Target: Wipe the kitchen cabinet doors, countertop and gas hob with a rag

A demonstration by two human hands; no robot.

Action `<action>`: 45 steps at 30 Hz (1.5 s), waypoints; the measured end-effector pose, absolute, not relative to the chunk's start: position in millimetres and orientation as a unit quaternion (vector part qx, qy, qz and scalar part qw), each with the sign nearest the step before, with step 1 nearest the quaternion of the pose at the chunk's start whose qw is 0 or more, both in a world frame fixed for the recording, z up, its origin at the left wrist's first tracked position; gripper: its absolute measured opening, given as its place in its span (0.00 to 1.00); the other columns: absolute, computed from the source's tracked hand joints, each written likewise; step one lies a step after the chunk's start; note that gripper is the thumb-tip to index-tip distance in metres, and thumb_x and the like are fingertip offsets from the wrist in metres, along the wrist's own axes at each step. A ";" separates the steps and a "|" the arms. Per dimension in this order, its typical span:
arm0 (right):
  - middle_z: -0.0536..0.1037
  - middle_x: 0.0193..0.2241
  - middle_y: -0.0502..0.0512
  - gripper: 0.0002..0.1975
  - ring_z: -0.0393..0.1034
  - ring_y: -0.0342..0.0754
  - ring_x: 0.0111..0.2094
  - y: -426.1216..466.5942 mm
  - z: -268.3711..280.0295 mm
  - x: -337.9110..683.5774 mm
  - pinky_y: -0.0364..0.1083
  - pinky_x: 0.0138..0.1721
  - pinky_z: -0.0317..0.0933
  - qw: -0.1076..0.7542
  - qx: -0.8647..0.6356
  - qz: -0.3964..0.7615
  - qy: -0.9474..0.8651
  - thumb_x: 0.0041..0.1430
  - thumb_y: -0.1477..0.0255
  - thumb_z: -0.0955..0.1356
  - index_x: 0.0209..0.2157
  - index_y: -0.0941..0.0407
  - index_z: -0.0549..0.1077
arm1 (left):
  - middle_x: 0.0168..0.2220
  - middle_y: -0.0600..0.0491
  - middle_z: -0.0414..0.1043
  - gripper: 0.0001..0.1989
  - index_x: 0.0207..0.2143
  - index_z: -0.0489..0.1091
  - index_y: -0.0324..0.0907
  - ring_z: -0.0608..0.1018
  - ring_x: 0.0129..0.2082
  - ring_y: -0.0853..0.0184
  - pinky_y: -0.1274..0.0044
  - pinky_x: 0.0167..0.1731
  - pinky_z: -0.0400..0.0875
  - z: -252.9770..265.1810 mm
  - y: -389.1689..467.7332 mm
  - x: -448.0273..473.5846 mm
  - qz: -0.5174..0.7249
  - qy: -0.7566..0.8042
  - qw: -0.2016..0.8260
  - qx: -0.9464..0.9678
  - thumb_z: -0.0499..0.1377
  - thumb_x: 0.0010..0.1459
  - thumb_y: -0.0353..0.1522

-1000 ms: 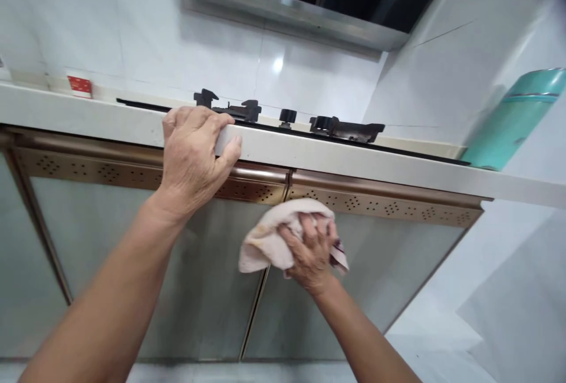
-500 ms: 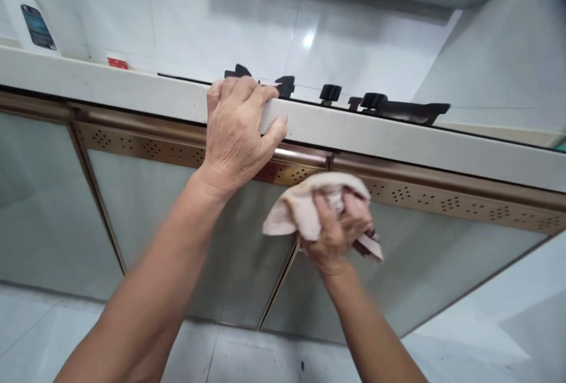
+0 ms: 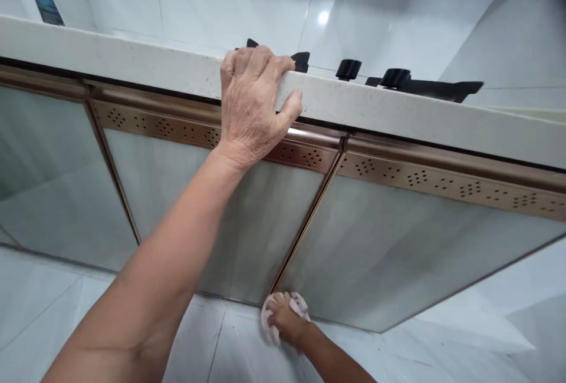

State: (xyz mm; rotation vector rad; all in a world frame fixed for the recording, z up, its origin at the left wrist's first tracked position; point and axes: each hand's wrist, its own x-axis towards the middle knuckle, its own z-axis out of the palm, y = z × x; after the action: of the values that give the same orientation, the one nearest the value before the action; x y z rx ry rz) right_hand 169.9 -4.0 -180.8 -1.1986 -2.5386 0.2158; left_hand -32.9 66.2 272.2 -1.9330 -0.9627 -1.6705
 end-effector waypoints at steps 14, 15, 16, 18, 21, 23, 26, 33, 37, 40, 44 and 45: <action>0.64 0.53 0.62 0.26 0.66 0.53 0.56 -73.7 122.0 187.9 0.49 0.51 0.69 0.343 -0.341 0.168 -0.859 0.54 0.72 0.71 0.53 0.49 0.60 | 0.69 0.52 0.54 0.30 0.57 0.67 0.61 0.57 0.70 0.51 0.56 0.65 0.56 130.7 -16.4 -16.7 -0.567 -0.239 -0.423 -0.665 0.65 0.52 0.51; 0.64 0.53 0.63 0.26 0.66 0.53 0.56 -74.9 133.8 185.3 0.49 0.51 0.69 0.354 -0.333 0.131 -0.864 0.54 0.72 0.71 0.52 0.49 0.59 | 0.69 0.49 0.55 0.39 0.61 0.63 0.60 0.58 0.69 0.48 0.56 0.64 0.58 111.7 -22.2 -13.0 -0.512 -0.211 -0.555 -0.621 0.68 0.46 0.53; 0.64 0.54 0.63 0.26 0.66 0.53 0.56 -74.7 142.8 182.1 0.49 0.50 0.70 0.358 -0.324 0.102 -0.870 0.54 0.72 0.71 0.51 0.49 0.59 | 0.68 0.46 0.57 0.46 0.63 0.60 0.57 0.61 0.68 0.45 0.56 0.63 0.61 96.9 -26.7 -9.1 -0.457 -0.176 -0.664 -0.565 0.69 0.42 0.54; 0.64 0.53 0.61 0.22 0.67 0.52 0.55 -71.8 154.7 173.4 0.48 0.50 0.70 0.342 -0.308 0.081 -0.884 0.56 0.73 0.71 0.49 0.49 0.60 | 0.61 0.43 0.67 0.53 0.65 0.58 0.55 0.68 0.64 0.44 0.57 0.58 0.67 81.2 -33.4 -1.7 -0.373 -0.092 -0.803 -0.456 0.71 0.36 0.55; 0.66 0.50 0.59 0.15 0.68 0.49 0.52 -68.5 165.5 159.4 0.48 0.50 0.70 0.311 -0.296 0.125 -0.894 0.58 0.72 0.70 0.43 0.49 0.62 | 0.51 0.46 0.76 0.48 0.59 0.65 0.57 0.76 0.56 0.45 0.60 0.48 0.75 84.4 -41.6 5.5 -0.338 -0.001 -0.869 -0.361 0.71 0.33 0.56; 0.66 0.51 0.59 0.14 0.67 0.50 0.55 -70.4 176.9 156.4 0.49 0.51 0.69 0.287 -0.294 0.141 -0.901 0.58 0.70 0.70 0.43 0.50 0.63 | 0.48 0.46 0.76 0.44 0.56 0.67 0.52 0.78 0.52 0.46 0.61 0.47 0.76 94.2 -46.9 4.9 -0.347 0.003 -0.871 -0.348 0.71 0.35 0.52; 0.63 0.59 0.59 0.24 0.58 0.57 0.64 -75.4 211.5 172.0 0.54 0.57 0.66 0.184 -0.284 0.060 -0.939 0.56 0.60 0.74 0.52 0.46 0.66 | 0.46 0.45 0.75 0.41 0.56 0.65 0.43 0.80 0.46 0.53 0.64 0.47 0.75 109.3 -52.9 -5.1 -0.420 -0.066 -0.810 -0.403 0.71 0.40 0.44; 0.69 0.57 0.60 0.22 0.61 0.62 0.60 -28.4 305.5 255.1 0.61 0.59 0.58 0.363 -0.456 -0.289 -0.759 0.67 0.51 0.61 0.53 0.47 0.72 | 0.55 0.49 0.64 0.41 0.60 0.56 0.52 0.74 0.52 0.63 0.68 0.52 0.73 146.3 -17.7 -36.0 -0.811 -0.287 -0.052 -0.507 0.71 0.47 0.35; 0.77 0.42 0.62 0.27 0.70 0.59 0.46 8.9 300.0 268.4 0.57 0.48 0.61 0.327 -0.540 -0.339 -0.698 0.71 0.53 0.53 0.46 0.53 0.75 | 0.60 0.41 0.58 0.47 0.66 0.47 0.47 0.65 0.62 0.54 0.60 0.58 0.67 163.3 32.1 -32.4 -0.740 -0.322 0.336 -0.486 0.69 0.51 0.36; 0.78 0.41 0.64 0.29 0.69 0.59 0.46 20.3 284.4 261.0 0.56 0.48 0.58 0.358 -0.553 -0.397 -0.639 0.70 0.52 0.53 0.46 0.56 0.75 | 0.58 0.38 0.64 0.44 0.66 0.49 0.42 0.65 0.62 0.49 0.54 0.61 0.60 161.4 55.0 -8.0 -0.662 -0.339 0.381 -0.550 0.65 0.54 0.44; 0.77 0.36 0.61 0.30 0.68 0.55 0.42 24.2 275.8 255.7 0.53 0.47 0.55 0.409 -0.547 -0.421 -0.597 0.69 0.52 0.54 0.42 0.57 0.77 | 0.58 0.49 0.72 0.26 0.59 0.63 0.48 0.66 0.61 0.53 0.56 0.59 0.55 152.5 52.7 43.1 -0.577 -0.298 0.404 -0.644 0.60 0.59 0.38; 0.77 0.36 0.60 0.30 0.68 0.55 0.41 24.6 275.6 256.6 0.53 0.47 0.55 0.408 -0.542 -0.426 -0.599 0.69 0.52 0.54 0.42 0.57 0.78 | 0.58 0.51 0.72 0.23 0.58 0.65 0.49 0.66 0.60 0.53 0.56 0.57 0.56 153.2 48.9 54.5 -0.554 -0.300 0.411 -0.659 0.59 0.60 0.36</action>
State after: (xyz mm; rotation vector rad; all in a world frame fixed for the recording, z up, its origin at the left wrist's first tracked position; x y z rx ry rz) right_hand 256.6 24.6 275.6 -1.3671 -1.5092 -1.0731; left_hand 54.5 48.9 153.2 -1.6587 -0.7549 -1.3934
